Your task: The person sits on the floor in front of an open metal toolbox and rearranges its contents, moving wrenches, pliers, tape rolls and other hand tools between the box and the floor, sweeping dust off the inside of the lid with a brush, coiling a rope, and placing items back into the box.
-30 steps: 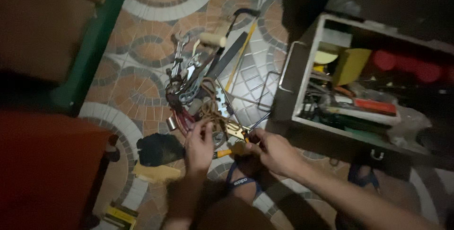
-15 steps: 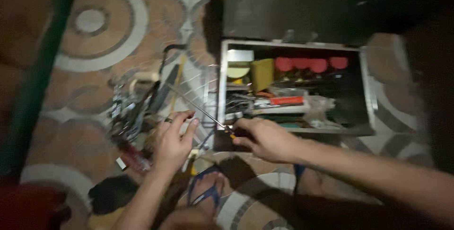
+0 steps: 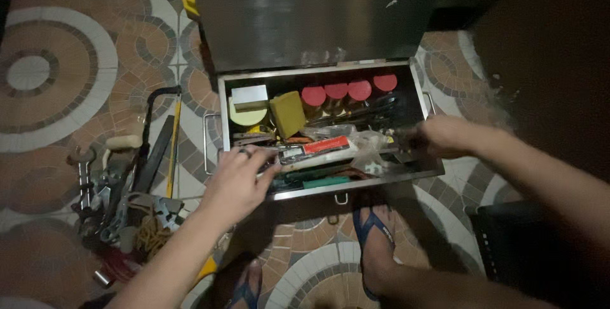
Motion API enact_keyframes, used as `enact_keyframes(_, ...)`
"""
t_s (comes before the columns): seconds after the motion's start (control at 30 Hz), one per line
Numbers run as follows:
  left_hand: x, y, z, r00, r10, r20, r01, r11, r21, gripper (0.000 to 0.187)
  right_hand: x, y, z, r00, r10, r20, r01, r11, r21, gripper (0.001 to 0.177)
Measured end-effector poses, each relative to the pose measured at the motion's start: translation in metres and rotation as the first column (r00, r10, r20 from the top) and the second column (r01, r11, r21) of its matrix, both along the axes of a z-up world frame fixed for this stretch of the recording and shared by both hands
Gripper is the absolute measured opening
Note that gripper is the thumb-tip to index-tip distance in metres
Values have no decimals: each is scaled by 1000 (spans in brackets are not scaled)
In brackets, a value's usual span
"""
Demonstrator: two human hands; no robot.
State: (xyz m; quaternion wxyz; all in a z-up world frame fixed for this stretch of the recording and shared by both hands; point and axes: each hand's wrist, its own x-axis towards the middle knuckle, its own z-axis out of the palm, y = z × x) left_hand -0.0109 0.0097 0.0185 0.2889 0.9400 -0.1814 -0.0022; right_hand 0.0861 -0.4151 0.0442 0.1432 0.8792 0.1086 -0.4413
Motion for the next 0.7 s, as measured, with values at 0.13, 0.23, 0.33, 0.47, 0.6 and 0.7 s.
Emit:
enact_keyframes(0.13, 17, -22, -13, 990, -57, -128, 69, 994, 91, 37, 6, -28, -83, 964, 252, 83, -251, 968, -25, 25)
enact_keyframes(0.23, 16, -35, -26, 993, -112, -38, 115, 988, 103, 33, 4, -32, -121, 975, 199, 101, -207, 975, 77, 24)
enact_keyframes(0.33, 10, -43, -33, 984, -143, -103, 154, 982, 113, 36, 1, -16, -135, 975, 202, 89, -213, 965, 152, 30)
enact_keyframes(0.47, 12, -50, -27, 969, -240, -61, 247, 939, 239, 41, -10, -2, -132, 968, 194, 161, -223, 957, 184, 30)
enact_keyframes(0.6, 37, -63, -12, 931, -336, -144, 364, 823, 437, 45, -12, -1, -131, 944, 231, 234, -277, 943, 185, 28)
enact_keyframes(0.7, 46, -81, -3, 902, -417, -111, 422, 801, 424, 45, -19, 0, -133, 994, 82, 75, -88, 992, 89, 44)
